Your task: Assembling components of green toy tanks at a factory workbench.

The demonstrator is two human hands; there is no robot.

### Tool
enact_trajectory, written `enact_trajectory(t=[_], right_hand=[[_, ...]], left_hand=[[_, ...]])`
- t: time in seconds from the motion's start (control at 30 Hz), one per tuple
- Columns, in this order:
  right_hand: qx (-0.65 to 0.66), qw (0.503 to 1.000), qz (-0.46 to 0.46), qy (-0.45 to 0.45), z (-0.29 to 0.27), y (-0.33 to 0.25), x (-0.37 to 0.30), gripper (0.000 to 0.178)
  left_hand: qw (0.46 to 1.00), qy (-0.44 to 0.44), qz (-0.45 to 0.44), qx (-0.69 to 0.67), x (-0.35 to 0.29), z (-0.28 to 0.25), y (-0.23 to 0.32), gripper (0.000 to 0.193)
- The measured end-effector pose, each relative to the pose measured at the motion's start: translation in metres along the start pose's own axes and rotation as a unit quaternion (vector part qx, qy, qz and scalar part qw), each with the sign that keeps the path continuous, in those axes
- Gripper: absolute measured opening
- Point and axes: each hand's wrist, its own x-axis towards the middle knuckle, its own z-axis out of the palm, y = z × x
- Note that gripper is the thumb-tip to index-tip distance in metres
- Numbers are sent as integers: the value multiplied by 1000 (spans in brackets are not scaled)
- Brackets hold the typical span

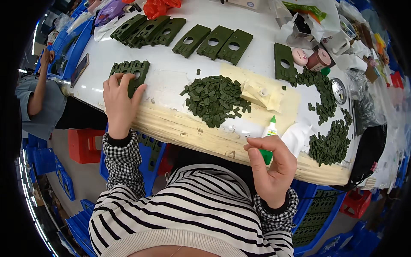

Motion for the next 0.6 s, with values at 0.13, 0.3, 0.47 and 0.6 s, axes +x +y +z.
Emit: enact_trajectory(t=[0.13,0.3,0.47,0.6], right_hand=[[-13,1000,-26,-11,2,-3,1,11],[-36,999,-8,-36,-1,0,0,16],[52,996,15,-75,19,3,3,48],[115,990,43,-66,29,9,2,45]], left_hand=[[1000,2,5,4,1,10,4,27],[978,-15,-23,-207,-2,-13,36,18],[882,-33,67,-465,-23,-36,102,53],[846,-32,144,-513,-35,-35,131,66]])
